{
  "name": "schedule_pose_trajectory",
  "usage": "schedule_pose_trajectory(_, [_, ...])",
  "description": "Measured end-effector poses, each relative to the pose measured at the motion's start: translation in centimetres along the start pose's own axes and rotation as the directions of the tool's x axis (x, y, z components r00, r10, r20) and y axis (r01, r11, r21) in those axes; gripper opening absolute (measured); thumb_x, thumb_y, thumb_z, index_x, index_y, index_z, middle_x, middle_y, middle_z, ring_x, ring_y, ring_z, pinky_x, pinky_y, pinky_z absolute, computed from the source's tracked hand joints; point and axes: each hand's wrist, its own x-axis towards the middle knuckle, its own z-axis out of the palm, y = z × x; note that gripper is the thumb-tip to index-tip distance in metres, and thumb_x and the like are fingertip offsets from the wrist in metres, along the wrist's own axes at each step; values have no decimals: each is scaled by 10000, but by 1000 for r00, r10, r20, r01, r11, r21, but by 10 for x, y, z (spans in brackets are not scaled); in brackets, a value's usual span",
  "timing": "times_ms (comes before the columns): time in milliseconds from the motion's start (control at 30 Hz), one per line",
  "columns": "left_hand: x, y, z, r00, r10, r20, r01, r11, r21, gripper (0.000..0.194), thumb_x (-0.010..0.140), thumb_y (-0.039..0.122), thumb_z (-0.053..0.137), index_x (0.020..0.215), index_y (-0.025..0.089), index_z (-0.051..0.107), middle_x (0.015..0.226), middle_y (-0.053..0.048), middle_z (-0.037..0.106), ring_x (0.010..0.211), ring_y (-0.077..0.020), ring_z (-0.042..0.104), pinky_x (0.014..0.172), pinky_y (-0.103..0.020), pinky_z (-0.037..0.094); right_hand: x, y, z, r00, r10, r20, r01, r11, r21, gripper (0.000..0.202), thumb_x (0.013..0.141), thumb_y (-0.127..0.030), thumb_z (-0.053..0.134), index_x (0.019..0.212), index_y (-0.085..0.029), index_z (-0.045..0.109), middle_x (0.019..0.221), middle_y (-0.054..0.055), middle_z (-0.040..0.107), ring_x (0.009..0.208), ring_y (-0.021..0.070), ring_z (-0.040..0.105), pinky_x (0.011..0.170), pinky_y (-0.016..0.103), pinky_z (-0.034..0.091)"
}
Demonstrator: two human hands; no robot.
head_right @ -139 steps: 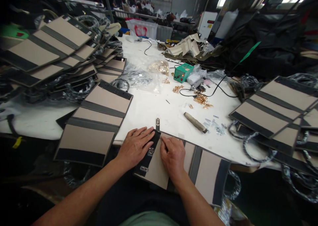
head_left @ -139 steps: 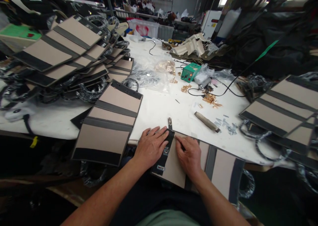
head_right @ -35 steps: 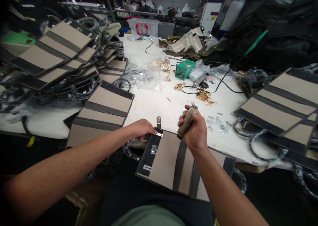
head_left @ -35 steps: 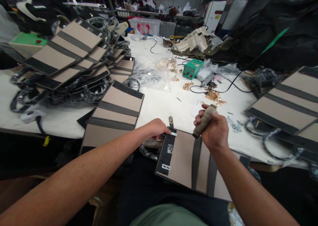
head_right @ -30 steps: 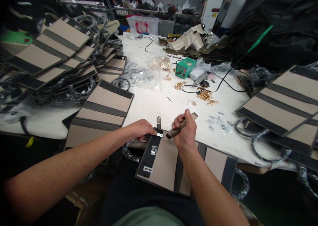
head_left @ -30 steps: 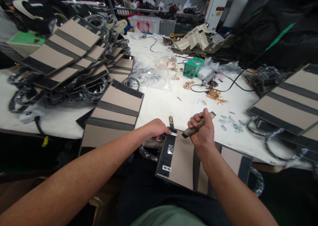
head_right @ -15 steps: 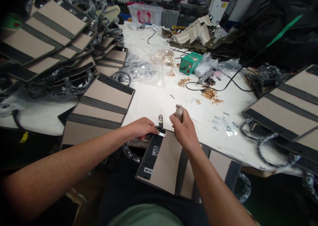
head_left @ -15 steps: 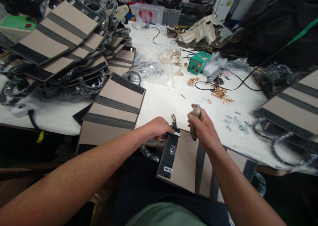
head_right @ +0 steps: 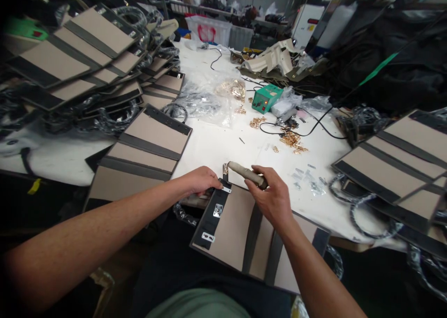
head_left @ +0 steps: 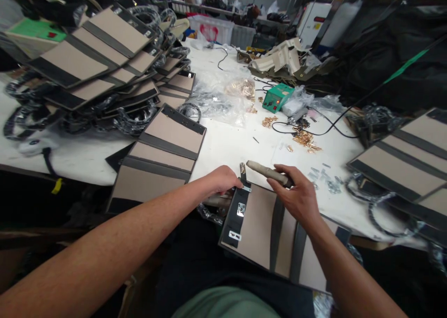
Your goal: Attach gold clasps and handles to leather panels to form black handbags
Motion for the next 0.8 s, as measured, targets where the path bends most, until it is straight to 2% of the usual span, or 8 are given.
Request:
schedule_pose_trajectory(100, [1, 0, 0, 1000, -2, 2, 2, 1000, -1, 307, 716, 241, 737, 537, 197, 493, 364, 82, 356, 320, -98, 333, 385, -267, 209, -1, -9, -14, 977, 199, -82, -192, 978, 81, 346, 740, -397, 813, 1027, -238, 704, 792, -1, 668, 679, 180, 572, 636, 320, 450])
schedule_pose_trajectory(200, [1, -1, 0, 1000, -1, 5, 1, 1000, 0, 281, 721, 254, 736, 555, 191, 518, 379, 76, 389, 321, -101, 362, 380, -261, 230, -2, -16, -2, 956, 289, -60, -247, 896, 368, 215, 769, -334, 758, 934, -231, 666, 853, 0, 659, 757, 176, 596, 689, 317, 459])
schedule_pose_trajectory(267, [1, -1, 0, 1000, 0, 6, 0, 1000, 3, 270, 724, 255, 726, 558, 189, 524, 376, 78, 384, 315, -99, 363, 374, -256, 239, -1, -21, 13, 937, 346, -54, -224, 710, 668, 143, 792, -297, 704, 872, -231, 605, 852, -11, 644, 749, 166, 615, 676, 309, 474])
schedule_pose_trajectory(333, [1, -2, 0, 1000, 2, 5, -2, 1000, 8, 265, 728, 258, 717, 558, 189, 525, 370, 81, 378, 310, -94, 357, 371, -250, 248, 1, -29, 26, 913, 405, -50, -154, 455, 877, 184, 811, -315, 684, 789, -231, 523, 706, -57, 559, 581, 124, 546, 567, 272, 442])
schedule_pose_trajectory(367, [1, -2, 0, 1000, 3, 3, -3, 1000, 11, 265, 730, 261, 714, 559, 189, 525, 370, 81, 380, 309, -93, 355, 369, -248, 250, 3, -33, 30, 903, 427, -44, -121, 351, 929, 246, 823, -341, 682, 747, -229, 477, 633, -80, 490, 499, 101, 472, 514, 253, 404])
schedule_pose_trajectory(433, [1, -1, 0, 1000, 4, 2, -4, 1000, 16, 277, 731, 272, 716, 554, 191, 519, 370, 82, 382, 309, -92, 358, 368, -246, 251, 5, -41, 37, 894, 448, -26, -86, 227, 970, 357, 845, -400, 669, 690, -224, 401, 563, -101, 389, 421, 74, 353, 455, 231, 334])
schedule_pose_trajectory(633, [-1, 0, -1, 1000, 20, 17, -20, 1000, 24, 312, 727, 272, 723, 528, 195, 495, 363, 82, 374, 319, -96, 380, 372, -241, 247, 7, -43, 50, 862, 507, 13, -97, 139, 986, 367, 804, -411, 637, 657, -223, 360, 536, -98, 341, 393, 68, 306, 420, 234, 287])
schedule_pose_trajectory(800, [1, -2, -1, 1000, 10, 21, -10, 1000, 17, 304, 725, 247, 716, 526, 197, 491, 353, 82, 365, 320, -100, 382, 380, -244, 241, 7, -40, 54, 860, 510, -15, -77, 158, 985, 339, 815, -383, 594, 644, -225, 348, 529, -93, 325, 381, 71, 282, 404, 235, 271])
